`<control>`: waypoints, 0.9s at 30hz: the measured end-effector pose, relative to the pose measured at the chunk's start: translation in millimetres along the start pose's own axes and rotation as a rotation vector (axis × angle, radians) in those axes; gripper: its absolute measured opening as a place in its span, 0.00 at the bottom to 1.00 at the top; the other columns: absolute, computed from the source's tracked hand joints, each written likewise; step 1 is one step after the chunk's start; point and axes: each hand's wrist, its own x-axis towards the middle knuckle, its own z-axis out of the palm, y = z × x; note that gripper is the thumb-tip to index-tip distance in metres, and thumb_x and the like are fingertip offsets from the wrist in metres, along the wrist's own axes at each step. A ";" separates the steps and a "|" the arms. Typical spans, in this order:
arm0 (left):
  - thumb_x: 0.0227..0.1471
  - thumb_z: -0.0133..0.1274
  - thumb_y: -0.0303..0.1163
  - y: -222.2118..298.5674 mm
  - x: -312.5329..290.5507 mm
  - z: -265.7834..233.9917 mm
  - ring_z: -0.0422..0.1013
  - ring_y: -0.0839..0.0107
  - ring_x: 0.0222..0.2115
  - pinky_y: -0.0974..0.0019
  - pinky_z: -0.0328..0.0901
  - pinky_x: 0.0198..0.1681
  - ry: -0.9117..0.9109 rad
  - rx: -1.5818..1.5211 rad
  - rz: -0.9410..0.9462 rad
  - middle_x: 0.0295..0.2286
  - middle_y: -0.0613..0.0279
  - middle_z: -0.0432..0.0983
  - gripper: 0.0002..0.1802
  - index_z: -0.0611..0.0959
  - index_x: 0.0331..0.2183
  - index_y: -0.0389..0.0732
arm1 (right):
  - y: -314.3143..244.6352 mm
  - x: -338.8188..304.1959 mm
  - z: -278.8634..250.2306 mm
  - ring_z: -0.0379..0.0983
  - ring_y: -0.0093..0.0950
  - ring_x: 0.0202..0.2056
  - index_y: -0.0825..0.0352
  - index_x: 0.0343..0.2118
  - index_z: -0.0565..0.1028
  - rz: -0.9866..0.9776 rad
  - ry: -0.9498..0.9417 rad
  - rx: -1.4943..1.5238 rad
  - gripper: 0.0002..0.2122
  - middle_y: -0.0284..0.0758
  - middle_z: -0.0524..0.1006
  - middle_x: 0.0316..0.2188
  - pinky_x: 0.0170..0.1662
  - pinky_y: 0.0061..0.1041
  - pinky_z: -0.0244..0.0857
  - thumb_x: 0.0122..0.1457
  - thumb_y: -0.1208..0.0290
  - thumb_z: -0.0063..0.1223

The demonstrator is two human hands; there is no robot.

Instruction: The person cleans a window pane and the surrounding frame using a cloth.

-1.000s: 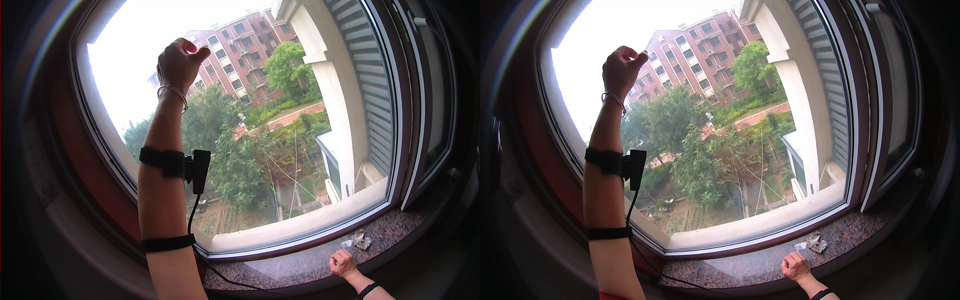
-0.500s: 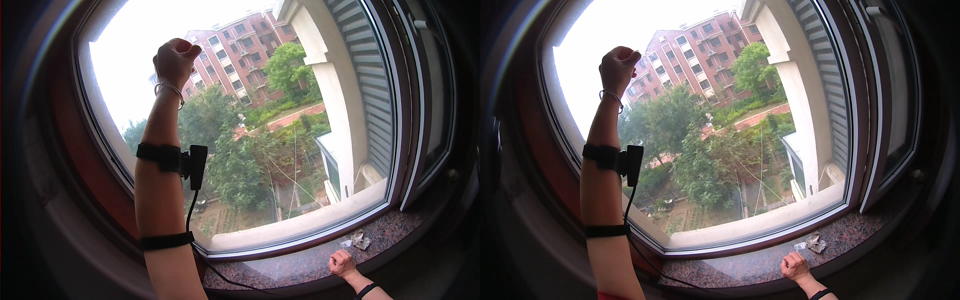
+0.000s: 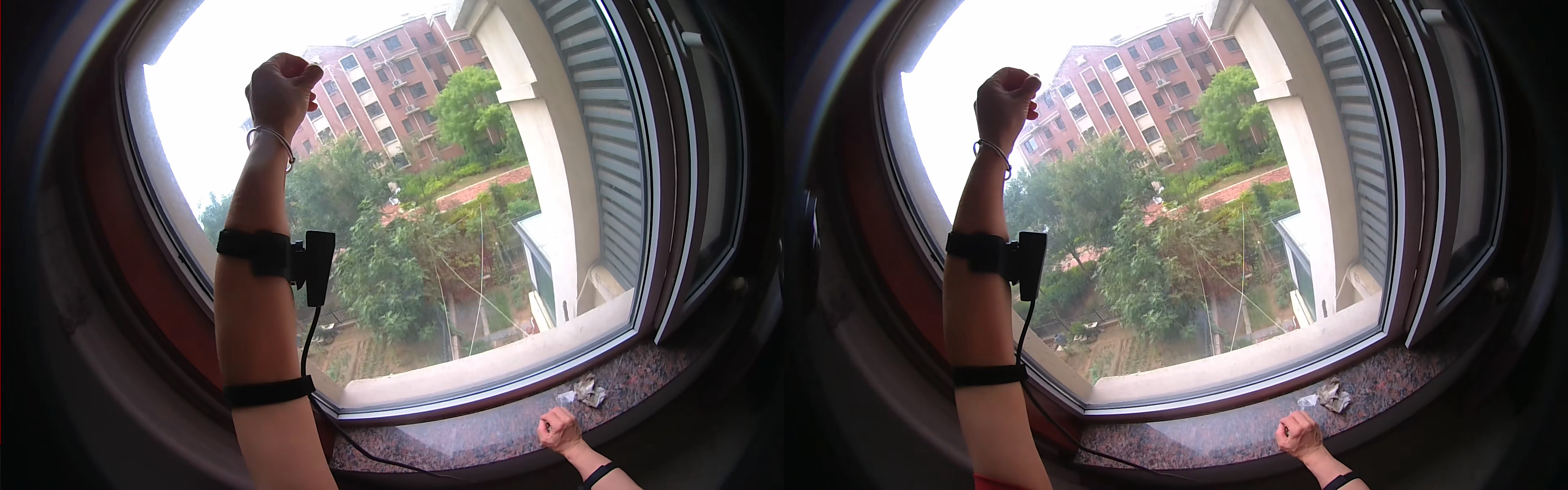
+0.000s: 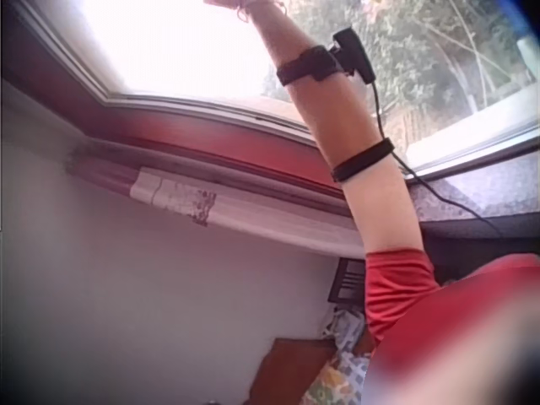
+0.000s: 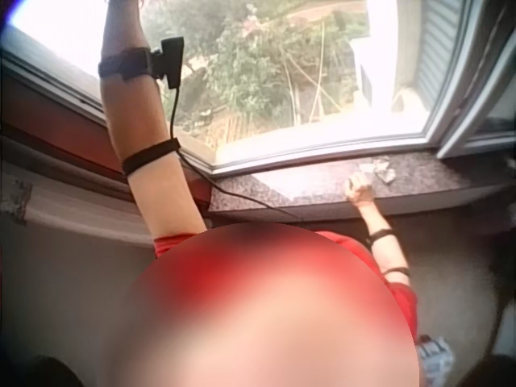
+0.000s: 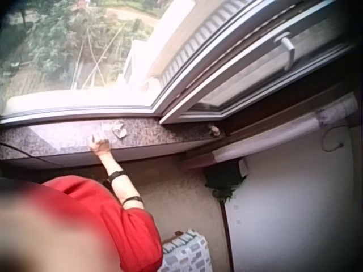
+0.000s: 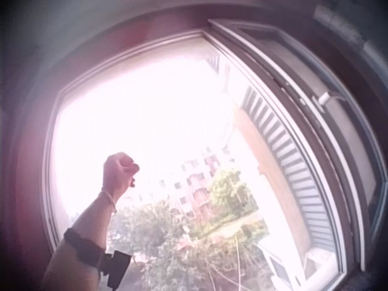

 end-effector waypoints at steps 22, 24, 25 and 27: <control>0.40 0.64 0.39 -17.5 -2.2 -10.6 0.72 0.78 0.25 0.74 0.69 0.27 -0.162 0.039 0.105 0.25 0.63 0.74 0.18 0.79 0.32 0.38 | -2.1 3.1 -1.5 0.69 0.39 0.22 0.64 0.19 0.69 -0.058 0.013 -0.022 0.04 0.39 0.69 0.19 0.25 0.33 0.66 0.39 0.78 0.51; 0.39 0.64 0.40 -15.9 -15.8 -4.9 0.69 0.77 0.27 0.73 0.68 0.30 -0.172 0.151 0.235 0.29 0.63 0.72 0.20 0.78 0.33 0.40 | -0.2 2.1 -1.1 0.69 0.39 0.22 0.65 0.19 0.69 -0.044 0.009 -0.020 0.04 0.39 0.69 0.19 0.25 0.33 0.66 0.39 0.78 0.51; 0.38 0.65 0.41 -15.3 -22.4 -2.5 0.67 0.77 0.29 0.73 0.67 0.33 -0.179 0.264 0.366 0.32 0.63 0.70 0.22 0.78 0.35 0.41 | 0.1 1.5 -0.9 0.69 0.39 0.22 0.65 0.19 0.69 -0.032 0.004 -0.018 0.04 0.39 0.69 0.19 0.25 0.33 0.66 0.39 0.78 0.51; 0.36 0.66 0.42 -16.2 -29.2 -1.6 0.63 0.75 0.30 0.70 0.65 0.36 -0.208 0.213 0.379 0.33 0.64 0.67 0.23 0.78 0.35 0.44 | 0.4 1.4 -0.6 0.69 0.39 0.22 0.65 0.19 0.69 -0.028 -0.001 -0.015 0.03 0.39 0.69 0.19 0.26 0.33 0.66 0.39 0.78 0.51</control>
